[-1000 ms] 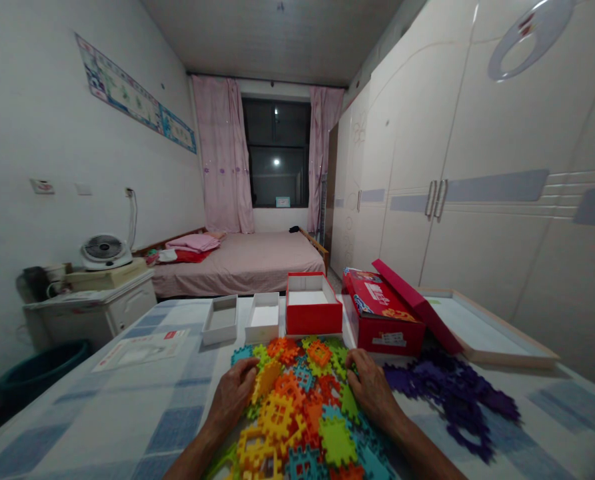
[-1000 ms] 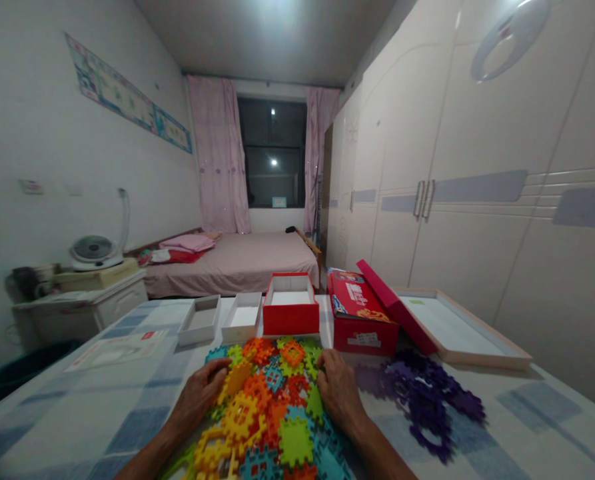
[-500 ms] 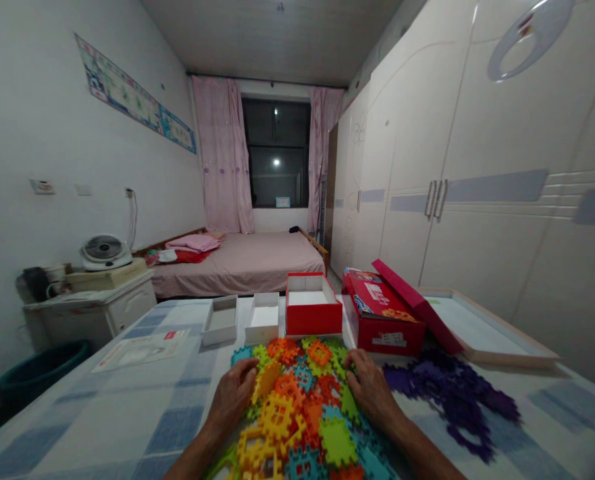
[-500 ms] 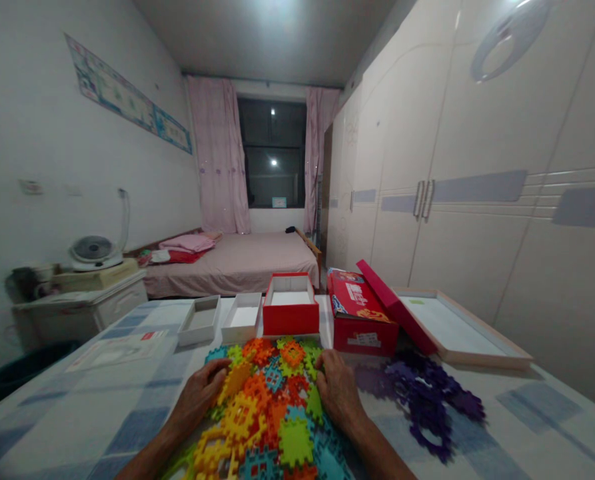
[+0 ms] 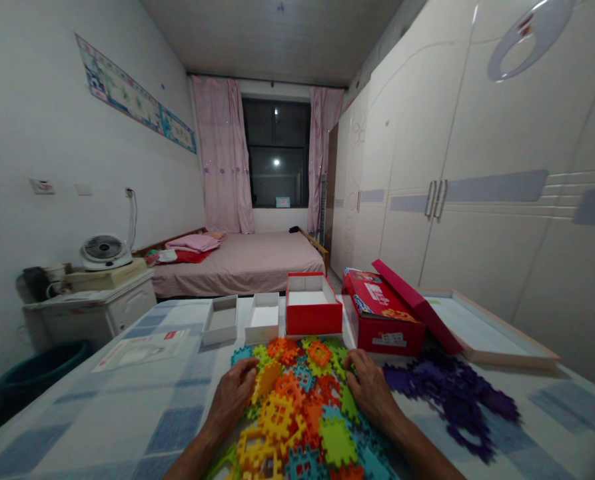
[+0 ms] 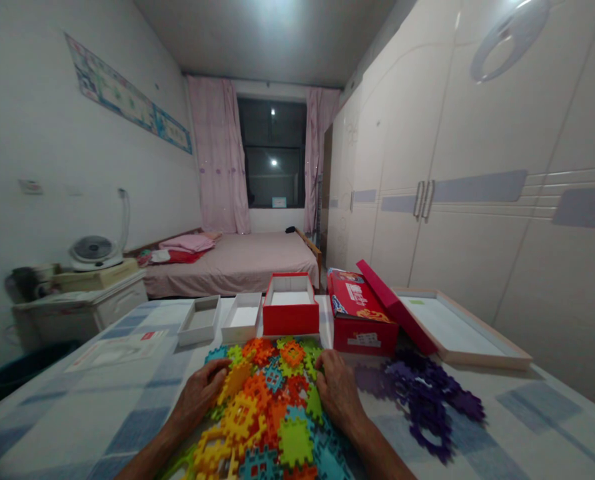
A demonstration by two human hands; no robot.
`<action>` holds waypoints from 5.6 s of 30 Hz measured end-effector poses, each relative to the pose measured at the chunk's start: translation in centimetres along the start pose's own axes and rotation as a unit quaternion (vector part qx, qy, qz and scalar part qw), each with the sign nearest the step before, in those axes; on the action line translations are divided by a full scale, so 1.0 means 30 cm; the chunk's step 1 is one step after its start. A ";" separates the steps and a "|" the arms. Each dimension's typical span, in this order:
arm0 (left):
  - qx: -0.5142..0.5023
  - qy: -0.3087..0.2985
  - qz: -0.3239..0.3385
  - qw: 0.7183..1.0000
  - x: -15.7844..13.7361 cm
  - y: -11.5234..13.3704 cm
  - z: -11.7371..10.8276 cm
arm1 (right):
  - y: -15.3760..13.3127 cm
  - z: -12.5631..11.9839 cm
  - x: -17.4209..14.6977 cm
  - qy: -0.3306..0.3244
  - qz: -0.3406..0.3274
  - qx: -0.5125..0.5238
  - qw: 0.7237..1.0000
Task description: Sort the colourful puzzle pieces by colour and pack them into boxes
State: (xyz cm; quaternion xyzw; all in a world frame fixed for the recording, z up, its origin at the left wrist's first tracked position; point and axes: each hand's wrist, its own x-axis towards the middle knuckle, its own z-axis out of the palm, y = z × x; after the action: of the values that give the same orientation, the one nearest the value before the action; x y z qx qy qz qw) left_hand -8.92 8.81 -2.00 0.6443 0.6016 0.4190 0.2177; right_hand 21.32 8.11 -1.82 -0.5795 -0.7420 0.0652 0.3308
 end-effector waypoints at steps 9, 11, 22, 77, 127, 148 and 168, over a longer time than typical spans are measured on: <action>0.015 -0.007 -0.008 1.000 0.004 -0.012 0.001 | -0.005 -0.002 0.006 0.002 -0.004 -0.004 1.000; 0.012 -0.008 -0.001 1.000 0.004 -0.017 0.002 | -0.003 -0.001 0.004 0.002 -0.006 -0.006 1.000; 0.014 -0.006 -0.001 1.000 0.001 -0.007 0.002 | -0.018 -0.015 -0.003 0.009 -0.005 -0.006 1.000; -0.007 0.004 -0.004 1.000 0.000 0.007 -0.003 | -0.008 -0.007 0.004 0.008 -0.014 -0.019 1.000; 0.014 -0.010 -0.011 1.000 0.000 0.009 -0.004 | -0.003 -0.003 0.000 -0.002 -0.015 -0.019 1.000; 0.004 0.000 0.003 1.000 0.001 -0.007 0.002 | -0.001 0.000 0.001 0.009 -0.016 -0.021 1.000; 0.062 0.004 0.029 0.998 -0.011 0.029 -0.011 | -0.009 -0.021 0.002 0.007 -0.022 -0.008 1.000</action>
State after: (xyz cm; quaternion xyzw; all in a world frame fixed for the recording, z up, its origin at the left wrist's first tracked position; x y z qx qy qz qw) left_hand -8.66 8.25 -1.23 0.6723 0.6080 0.3897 0.1629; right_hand 21.45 7.91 -1.19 -0.5662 -0.7525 0.0483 0.3329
